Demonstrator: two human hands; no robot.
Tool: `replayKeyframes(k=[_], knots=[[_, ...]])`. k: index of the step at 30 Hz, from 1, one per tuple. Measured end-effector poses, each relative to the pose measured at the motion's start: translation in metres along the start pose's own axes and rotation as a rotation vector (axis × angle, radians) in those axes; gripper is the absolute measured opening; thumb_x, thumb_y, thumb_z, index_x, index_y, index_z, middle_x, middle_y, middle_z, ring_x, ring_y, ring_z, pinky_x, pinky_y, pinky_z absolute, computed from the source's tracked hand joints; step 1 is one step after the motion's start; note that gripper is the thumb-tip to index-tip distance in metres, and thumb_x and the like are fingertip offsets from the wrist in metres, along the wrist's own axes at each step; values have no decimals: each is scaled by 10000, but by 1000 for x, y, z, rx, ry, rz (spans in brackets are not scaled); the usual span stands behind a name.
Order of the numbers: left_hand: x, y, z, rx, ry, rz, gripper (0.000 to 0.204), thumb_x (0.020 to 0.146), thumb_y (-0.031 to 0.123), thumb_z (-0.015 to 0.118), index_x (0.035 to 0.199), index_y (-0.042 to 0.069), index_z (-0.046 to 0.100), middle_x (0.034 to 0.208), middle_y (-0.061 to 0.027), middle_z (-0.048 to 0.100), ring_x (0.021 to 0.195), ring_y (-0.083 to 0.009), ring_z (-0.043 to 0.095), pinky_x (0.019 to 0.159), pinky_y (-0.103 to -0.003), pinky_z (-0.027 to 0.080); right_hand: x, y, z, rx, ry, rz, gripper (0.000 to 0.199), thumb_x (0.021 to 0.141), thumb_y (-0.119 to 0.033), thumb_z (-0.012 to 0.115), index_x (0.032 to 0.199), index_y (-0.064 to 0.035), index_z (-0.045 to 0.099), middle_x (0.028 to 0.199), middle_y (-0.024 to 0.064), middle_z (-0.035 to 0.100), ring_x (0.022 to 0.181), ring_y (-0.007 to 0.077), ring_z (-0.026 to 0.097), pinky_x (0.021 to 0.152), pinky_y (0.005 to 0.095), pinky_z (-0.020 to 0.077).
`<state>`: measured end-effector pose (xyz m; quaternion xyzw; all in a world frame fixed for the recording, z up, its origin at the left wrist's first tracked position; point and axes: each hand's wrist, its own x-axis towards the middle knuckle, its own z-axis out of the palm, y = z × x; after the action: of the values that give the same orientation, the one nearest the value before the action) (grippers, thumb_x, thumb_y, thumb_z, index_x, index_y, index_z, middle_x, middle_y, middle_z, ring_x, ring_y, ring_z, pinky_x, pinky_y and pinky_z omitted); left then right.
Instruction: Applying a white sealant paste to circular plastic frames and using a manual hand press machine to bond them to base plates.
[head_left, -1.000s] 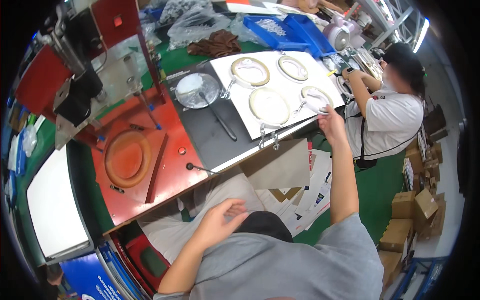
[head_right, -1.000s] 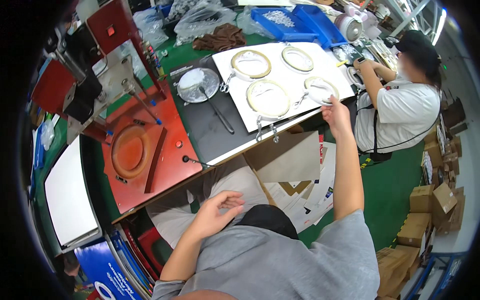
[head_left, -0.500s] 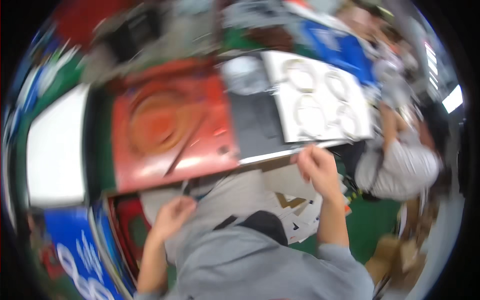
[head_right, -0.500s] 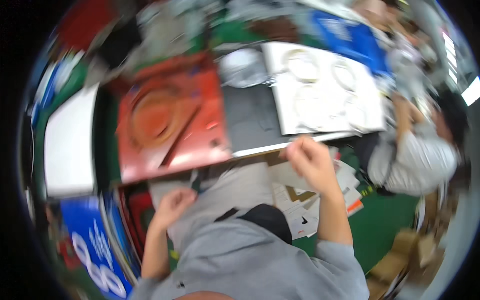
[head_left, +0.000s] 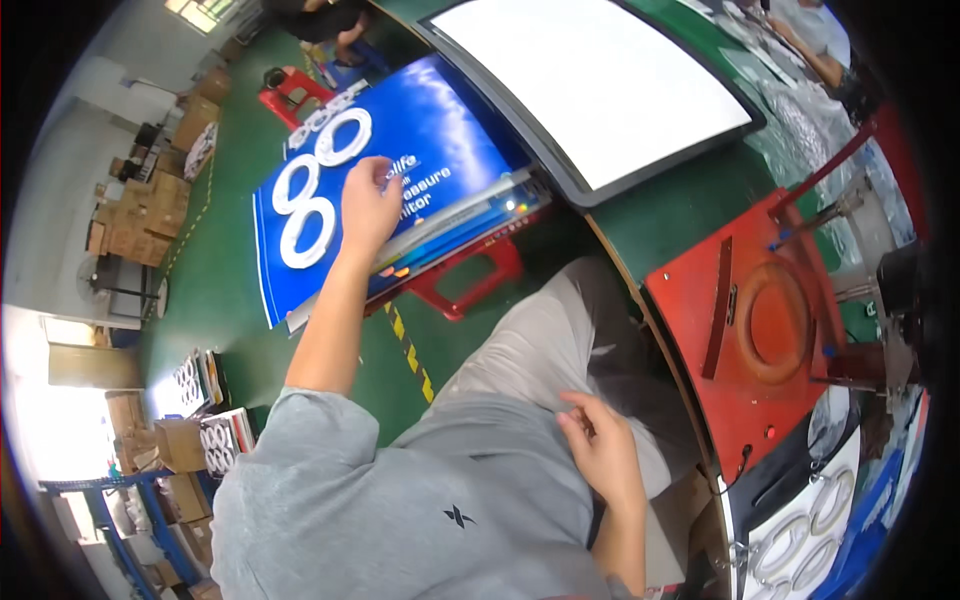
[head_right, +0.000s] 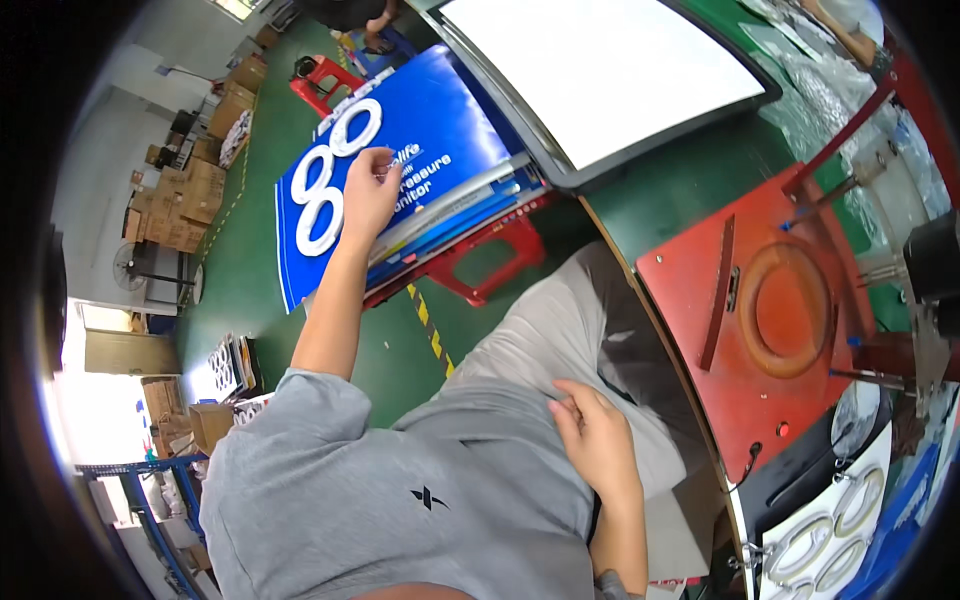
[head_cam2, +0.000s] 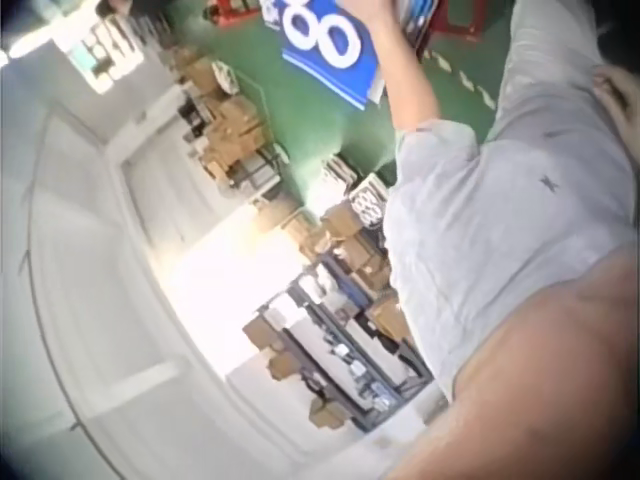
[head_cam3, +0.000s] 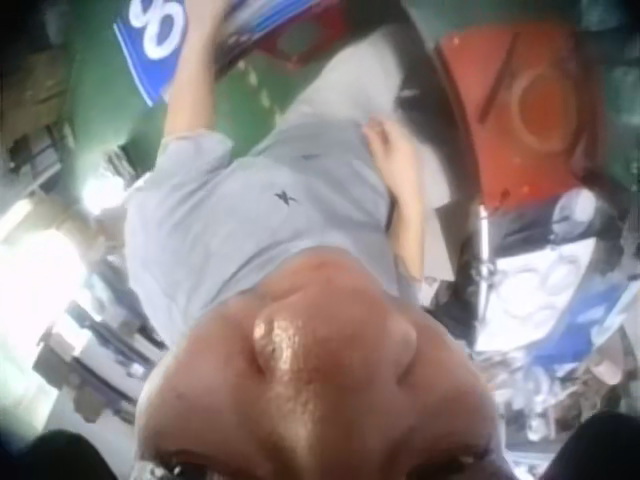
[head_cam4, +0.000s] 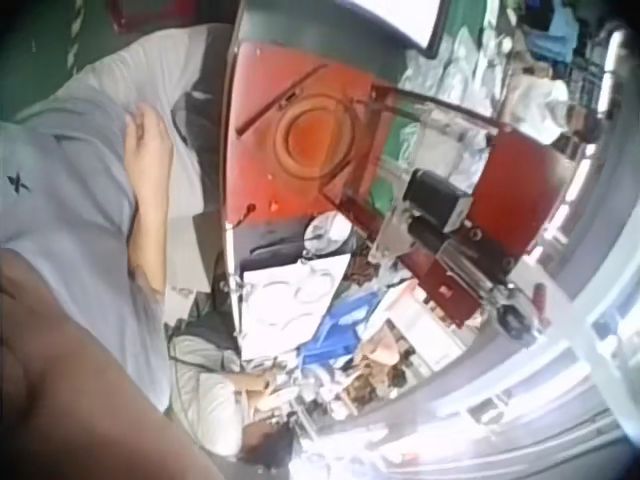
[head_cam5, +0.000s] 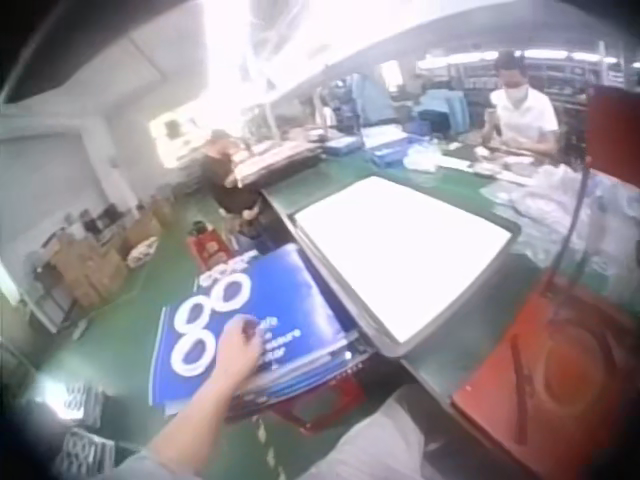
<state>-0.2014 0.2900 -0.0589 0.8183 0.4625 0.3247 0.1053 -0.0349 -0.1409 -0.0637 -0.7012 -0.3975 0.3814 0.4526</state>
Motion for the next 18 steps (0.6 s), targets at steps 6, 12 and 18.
replayKeyframes(k=[6, 12, 18], knots=[[54, -77, 27, 306, 2, 52, 696, 939, 196, 696, 1528, -73, 438, 1507, -347, 513, 1424, -492, 472, 1203, -521, 375, -12, 23, -14, -46, 117, 63, 157, 1002, -107, 682, 1115, -12, 738, 911, 169, 740, 803, 269, 730, 732, 357, 559], [69, -56, 53, 214, 84, 39, 499, 907, 132, 723, 1339, -79, 587, 1268, -323, 656, 1202, -499, 615, 1073, -525, 470, -22, 31, -9, 8, 238, 32, 151, 988, -116, 697, 1089, -14, 747, 898, 168, 747, 778, 284, 737, 707, 367, 562], [80, -32, 30, 13, -102, -89, 471, 885, 367, 838, 1114, -33, 739, 967, -192, 780, 938, -323, 758, 860, -417, 575, -23, 30, -5, 48, 252, 32, 148, 994, -115, 687, 1084, -16, 749, 890, 164, 744, 771, 283, 734, 702, 364, 560]])
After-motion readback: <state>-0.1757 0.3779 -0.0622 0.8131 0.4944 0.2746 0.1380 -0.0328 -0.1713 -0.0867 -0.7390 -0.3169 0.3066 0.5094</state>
